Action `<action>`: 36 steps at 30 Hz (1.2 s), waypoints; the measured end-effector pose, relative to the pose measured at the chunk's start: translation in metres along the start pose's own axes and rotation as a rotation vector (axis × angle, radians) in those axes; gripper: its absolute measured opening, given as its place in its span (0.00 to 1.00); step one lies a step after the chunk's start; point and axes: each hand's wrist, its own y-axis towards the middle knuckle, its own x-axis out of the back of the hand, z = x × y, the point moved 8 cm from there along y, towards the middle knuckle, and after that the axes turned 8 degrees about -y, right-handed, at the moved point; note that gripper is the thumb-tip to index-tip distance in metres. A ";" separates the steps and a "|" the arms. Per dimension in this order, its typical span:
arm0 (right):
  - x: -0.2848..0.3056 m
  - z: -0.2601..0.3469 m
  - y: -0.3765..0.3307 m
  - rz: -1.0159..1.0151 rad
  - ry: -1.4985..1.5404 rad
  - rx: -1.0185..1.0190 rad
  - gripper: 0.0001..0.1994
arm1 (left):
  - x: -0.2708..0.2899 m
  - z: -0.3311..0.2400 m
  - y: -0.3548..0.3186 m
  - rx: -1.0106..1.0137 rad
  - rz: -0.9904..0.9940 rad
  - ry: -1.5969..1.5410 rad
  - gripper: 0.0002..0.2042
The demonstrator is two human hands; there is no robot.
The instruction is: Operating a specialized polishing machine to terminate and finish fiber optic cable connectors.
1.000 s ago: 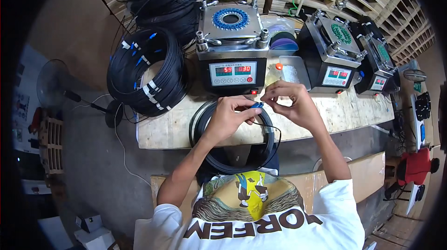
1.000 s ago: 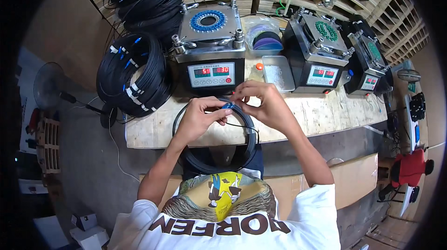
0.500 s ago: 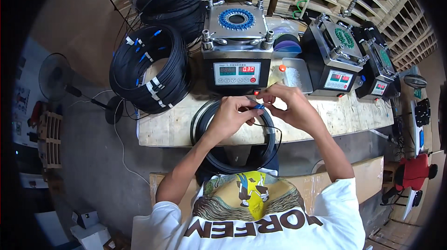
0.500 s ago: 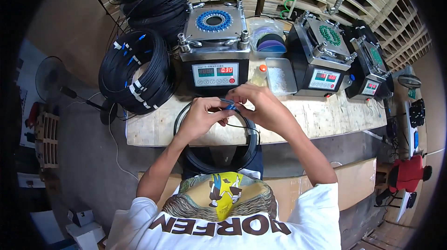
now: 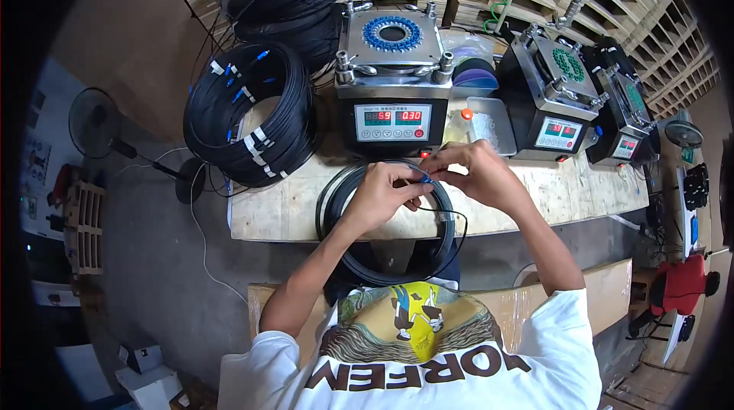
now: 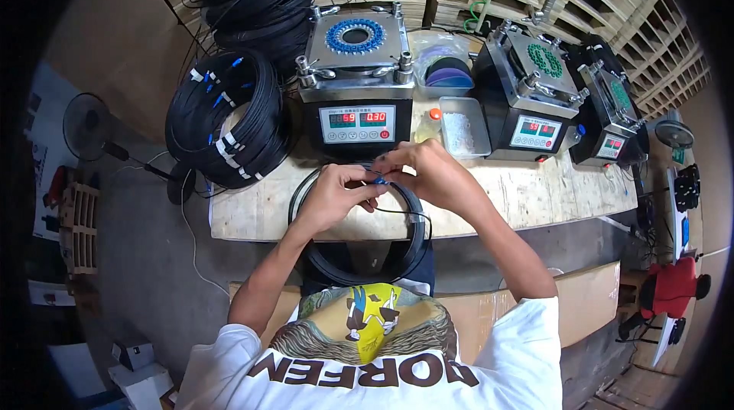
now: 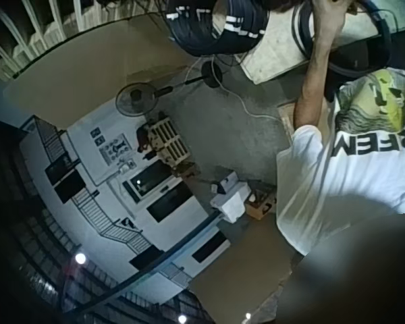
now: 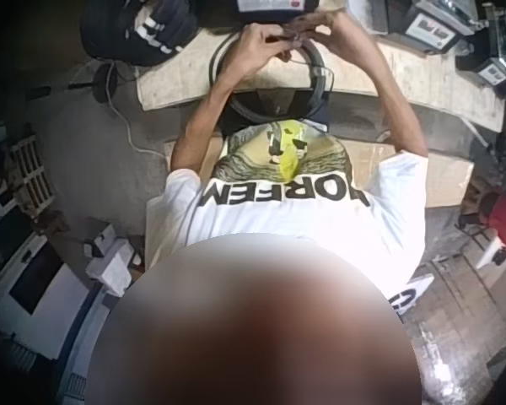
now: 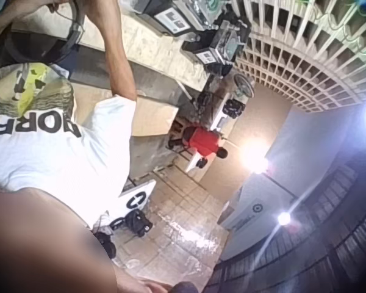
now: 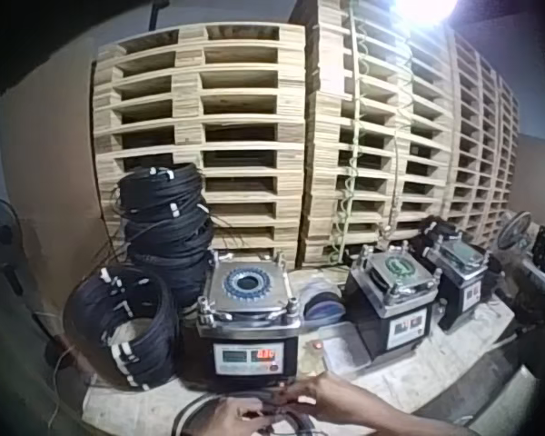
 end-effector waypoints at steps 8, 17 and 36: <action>-0.045 -0.017 -0.017 -0.140 0.379 -0.223 0.20 | 0.031 0.020 0.006 -0.078 -0.137 -0.460 0.12; -0.067 -0.094 -0.070 -0.047 0.438 -0.522 0.14 | 0.112 0.016 -0.015 -0.223 -0.485 0.427 0.17; -0.095 -0.215 -0.136 0.004 0.341 -0.788 0.04 | 0.190 0.160 -0.025 -0.036 -0.430 0.709 0.15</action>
